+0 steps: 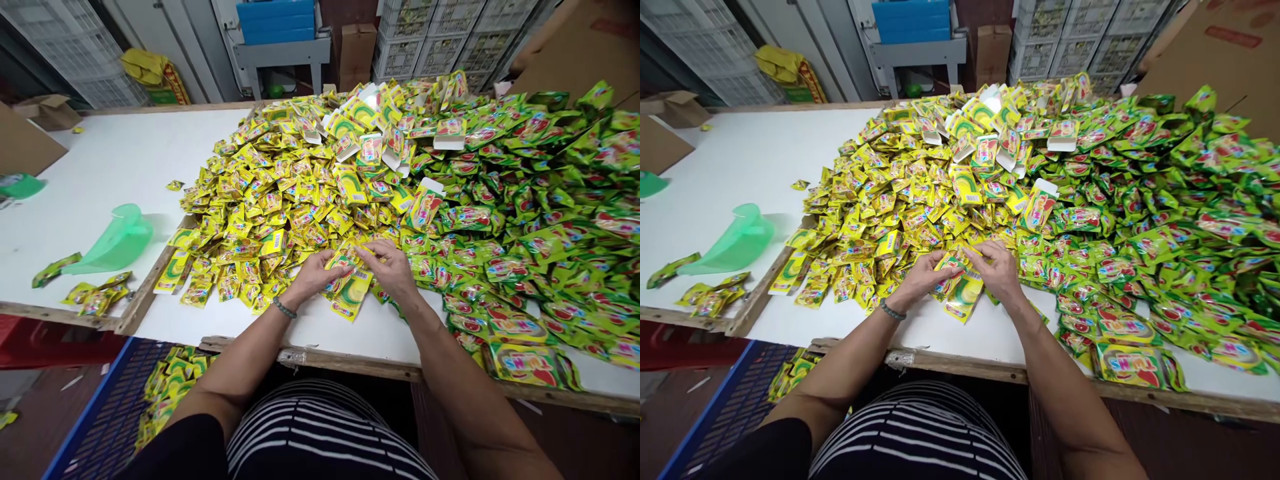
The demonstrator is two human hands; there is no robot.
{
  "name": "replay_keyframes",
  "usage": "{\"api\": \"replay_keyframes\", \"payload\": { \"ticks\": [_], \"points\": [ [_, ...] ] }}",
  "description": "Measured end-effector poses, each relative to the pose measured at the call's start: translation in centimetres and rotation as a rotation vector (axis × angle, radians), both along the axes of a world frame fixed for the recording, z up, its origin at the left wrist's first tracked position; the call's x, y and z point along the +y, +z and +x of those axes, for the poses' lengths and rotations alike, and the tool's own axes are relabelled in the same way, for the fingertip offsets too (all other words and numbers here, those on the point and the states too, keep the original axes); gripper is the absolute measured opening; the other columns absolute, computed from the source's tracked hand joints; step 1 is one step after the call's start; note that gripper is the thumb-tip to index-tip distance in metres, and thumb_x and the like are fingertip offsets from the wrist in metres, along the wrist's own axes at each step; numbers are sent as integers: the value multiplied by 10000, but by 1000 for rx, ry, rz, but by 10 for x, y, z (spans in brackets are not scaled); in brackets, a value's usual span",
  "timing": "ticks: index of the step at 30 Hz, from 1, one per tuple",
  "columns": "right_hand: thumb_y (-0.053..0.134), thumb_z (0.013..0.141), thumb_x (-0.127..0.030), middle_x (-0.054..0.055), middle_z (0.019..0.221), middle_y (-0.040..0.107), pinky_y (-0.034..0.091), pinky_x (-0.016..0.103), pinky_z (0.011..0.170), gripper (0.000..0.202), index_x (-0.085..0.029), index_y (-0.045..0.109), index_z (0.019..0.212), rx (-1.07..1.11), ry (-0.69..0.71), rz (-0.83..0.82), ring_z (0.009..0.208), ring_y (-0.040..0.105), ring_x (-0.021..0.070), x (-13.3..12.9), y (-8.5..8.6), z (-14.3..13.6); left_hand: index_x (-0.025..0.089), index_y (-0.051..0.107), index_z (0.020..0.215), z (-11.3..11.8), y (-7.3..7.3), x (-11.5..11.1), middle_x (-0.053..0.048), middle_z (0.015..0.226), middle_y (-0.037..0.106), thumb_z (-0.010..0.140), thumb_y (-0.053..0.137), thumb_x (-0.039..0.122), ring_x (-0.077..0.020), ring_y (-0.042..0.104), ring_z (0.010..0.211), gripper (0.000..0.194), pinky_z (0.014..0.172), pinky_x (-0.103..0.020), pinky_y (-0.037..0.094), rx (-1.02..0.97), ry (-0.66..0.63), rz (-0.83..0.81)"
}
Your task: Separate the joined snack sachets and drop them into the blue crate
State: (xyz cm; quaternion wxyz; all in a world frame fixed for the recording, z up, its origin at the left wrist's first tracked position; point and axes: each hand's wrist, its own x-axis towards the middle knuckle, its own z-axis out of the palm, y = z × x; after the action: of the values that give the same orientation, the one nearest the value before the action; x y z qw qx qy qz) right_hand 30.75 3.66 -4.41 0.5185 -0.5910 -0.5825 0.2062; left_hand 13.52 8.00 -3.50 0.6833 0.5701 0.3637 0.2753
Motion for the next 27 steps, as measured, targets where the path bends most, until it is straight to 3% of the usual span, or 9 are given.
{"api": "replay_keyframes", "payload": {
  "ticks": [3, 6, 13, 16, 18, 20, 23, 25, 27],
  "points": [
    [617, 825, -506, 50, 881, 642, 401, 438, 924, 308, -234, 732, 738, 33, -35, -20, 930, 559, 231, 1, -4, -1, 110, 660, 809, 0, 2, -1, -6, 745, 656, 623, 817, 417, -98, 548, 625, 392, 616, -219, 433, -27, 20, 8],
    [585, 844, -499, 62, 998, 644, 350, 487, 997, 313, -256, 756, 744, 54, 42, -117, 1049, 527, 265, 0, -9, -7, 113, 668, 820, 0, 2, -2, 4, 723, 644, 638, 806, 409, -92, 540, 616, 373, 636, -222, 438, -71, 44, -2],
    [492, 894, -511, 94, 1119, 625, 342, 491, 1043, 440, -231, 715, 637, -26, 143, -123, 1171, 465, 286, -1, -7, -19, 116, 650, 858, 2, -6, -1, 9, 755, 643, 612, 821, 373, -93, 559, 651, 394, 637, -207, 441, -76, 35, 33],
    [568, 861, -510, 75, 1140, 613, 426, 438, 973, 303, -250, 706, 929, 100, 35, -17, 1122, 529, 247, -1, -3, -16, 158, 557, 1001, 5, -1, -2, 17, 743, 651, 653, 794, 421, -98, 576, 596, 497, 589, -210, 447, -138, 117, -12],
    [655, 799, -510, 69, 1108, 627, 496, 391, 863, 361, -252, 657, 1051, 244, -1, -6, 1021, 588, 228, -1, -3, -16, 206, 457, 1118, 5, 2, -3, 29, 740, 653, 676, 780, 438, -111, 594, 580, 594, 570, -215, 453, -182, 183, -3],
    [706, 754, -507, 50, 1002, 663, 525, 360, 789, 382, -246, 651, 1027, 377, 81, -61, 894, 629, 206, 0, -6, -18, 236, 405, 1161, 3, 5, -2, 42, 726, 638, 695, 770, 432, -118, 602, 594, 623, 576, -213, 454, -213, 225, 55],
    [715, 739, -517, 19, 839, 683, 534, 329, 730, 325, -228, 669, 880, 483, 209, -158, 761, 643, 180, 0, -9, -23, 210, 485, 1068, -1, 6, -1, 36, 725, 622, 706, 767, 390, -106, 585, 632, 493, 605, -202, 445, -211, 210, 168],
    [720, 722, -540, 8, 749, 674, 529, 305, 658, 336, -214, 658, 770, 491, 238, -220, 683, 633, 167, -1, -9, -23, 187, 532, 982, -3, 7, -1, 29, 718, 617, 708, 760, 376, -98, 563, 620, 403, 596, -200, 433, -176, 161, 174],
    [731, 699, -555, 4, 722, 684, 532, 300, 621, 358, -218, 656, 795, 508, 238, -260, 659, 641, 171, -2, -7, -21, 179, 544, 948, -3, 8, -2, 27, 718, 618, 702, 757, 376, -98, 559, 608, 380, 595, -207, 435, -141, 122, 136]
  ]
}}
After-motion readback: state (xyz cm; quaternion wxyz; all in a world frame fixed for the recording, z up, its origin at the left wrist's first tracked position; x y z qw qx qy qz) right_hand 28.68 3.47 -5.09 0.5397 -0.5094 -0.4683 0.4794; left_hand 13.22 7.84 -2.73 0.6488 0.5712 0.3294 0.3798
